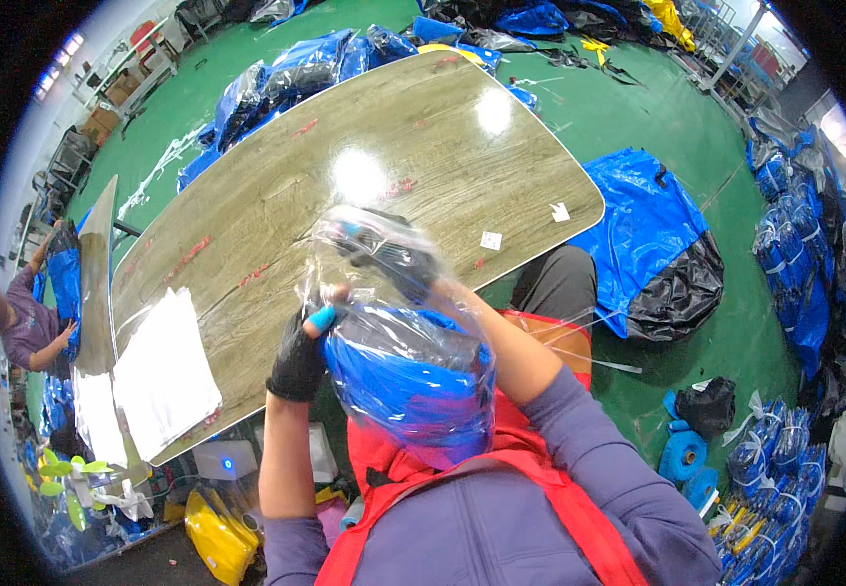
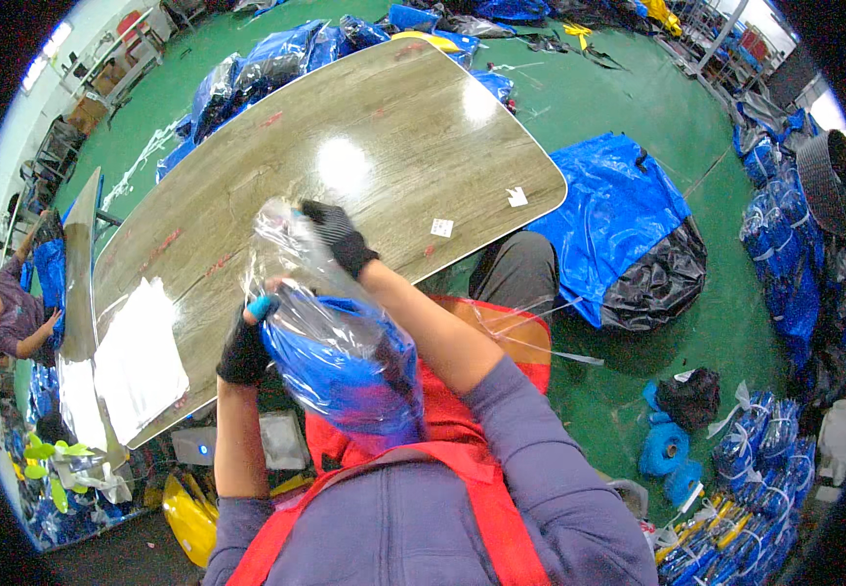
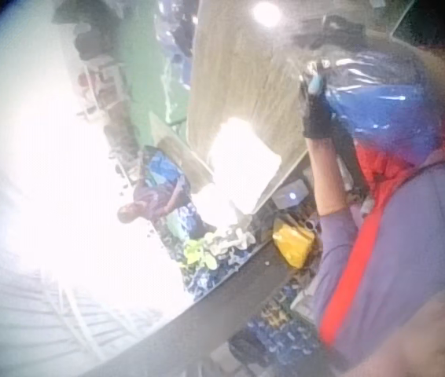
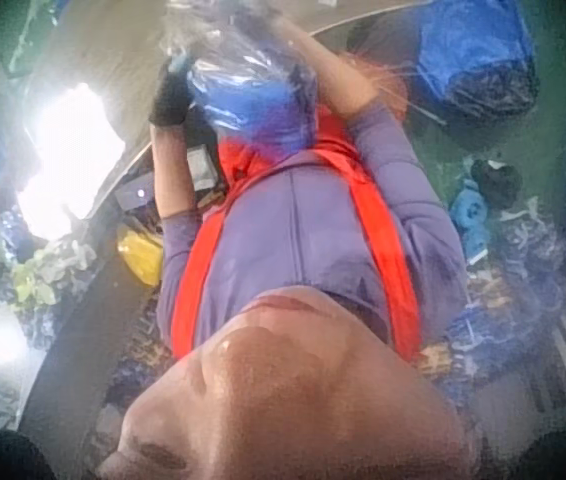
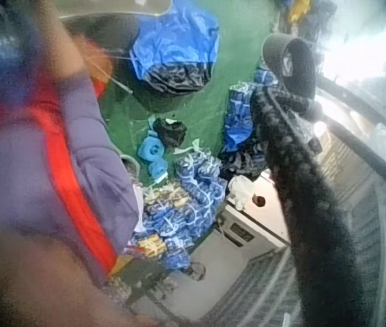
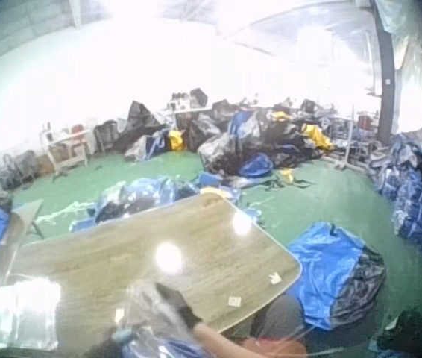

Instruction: The person repeatedly folds blue and black soft goods on a table and places them into clear plastic bags. The person handles the items one at a time, folding them compactly and sealing them in bags throughout the clip.

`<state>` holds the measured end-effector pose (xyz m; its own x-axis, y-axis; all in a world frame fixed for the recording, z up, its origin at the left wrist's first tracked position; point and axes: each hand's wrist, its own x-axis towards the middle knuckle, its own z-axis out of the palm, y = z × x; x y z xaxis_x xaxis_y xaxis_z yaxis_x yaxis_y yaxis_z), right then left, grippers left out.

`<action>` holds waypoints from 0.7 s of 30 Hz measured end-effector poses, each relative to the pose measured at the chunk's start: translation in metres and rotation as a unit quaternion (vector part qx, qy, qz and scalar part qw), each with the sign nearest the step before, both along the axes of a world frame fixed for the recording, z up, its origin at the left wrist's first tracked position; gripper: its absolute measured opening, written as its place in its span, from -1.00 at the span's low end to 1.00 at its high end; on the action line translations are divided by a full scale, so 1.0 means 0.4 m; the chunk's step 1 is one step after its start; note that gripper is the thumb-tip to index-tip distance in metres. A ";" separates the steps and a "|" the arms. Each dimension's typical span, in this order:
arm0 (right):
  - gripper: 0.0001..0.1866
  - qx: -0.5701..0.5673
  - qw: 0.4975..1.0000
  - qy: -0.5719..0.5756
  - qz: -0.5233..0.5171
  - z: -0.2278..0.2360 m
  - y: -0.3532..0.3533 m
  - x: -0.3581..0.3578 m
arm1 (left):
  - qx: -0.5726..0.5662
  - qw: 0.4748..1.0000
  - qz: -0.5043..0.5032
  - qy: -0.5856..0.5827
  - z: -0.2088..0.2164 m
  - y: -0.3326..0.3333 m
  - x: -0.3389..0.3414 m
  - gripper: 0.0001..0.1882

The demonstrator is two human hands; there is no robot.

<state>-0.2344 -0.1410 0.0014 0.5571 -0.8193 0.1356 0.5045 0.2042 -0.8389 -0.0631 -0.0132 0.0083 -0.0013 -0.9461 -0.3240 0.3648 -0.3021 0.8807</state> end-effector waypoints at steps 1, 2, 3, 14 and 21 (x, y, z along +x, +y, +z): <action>-0.64 0.104 0.993 0.055 0.031 -0.010 0.027 -0.031 | 0.017 0.999 -0.001 0.041 -0.035 0.030 0.011 -0.54; -0.63 0.191 0.980 -0.003 0.055 -0.024 0.052 -0.076 | 0.057 0.995 0.078 0.010 -0.063 0.056 0.020 -0.63; -0.61 0.297 0.954 -0.017 0.033 -0.040 0.084 -0.131 | 0.107 0.987 0.117 0.034 -0.084 0.077 0.027 -0.70; -0.61 -0.293 0.762 0.520 -0.252 -0.044 0.091 -0.174 | -0.071 0.942 0.134 -0.300 -0.069 -0.025 0.052 -0.72; -0.66 -0.151 0.889 0.421 -0.096 -0.080 0.046 -0.211 | -0.053 0.955 0.154 -0.248 -0.140 -0.035 0.050 -0.76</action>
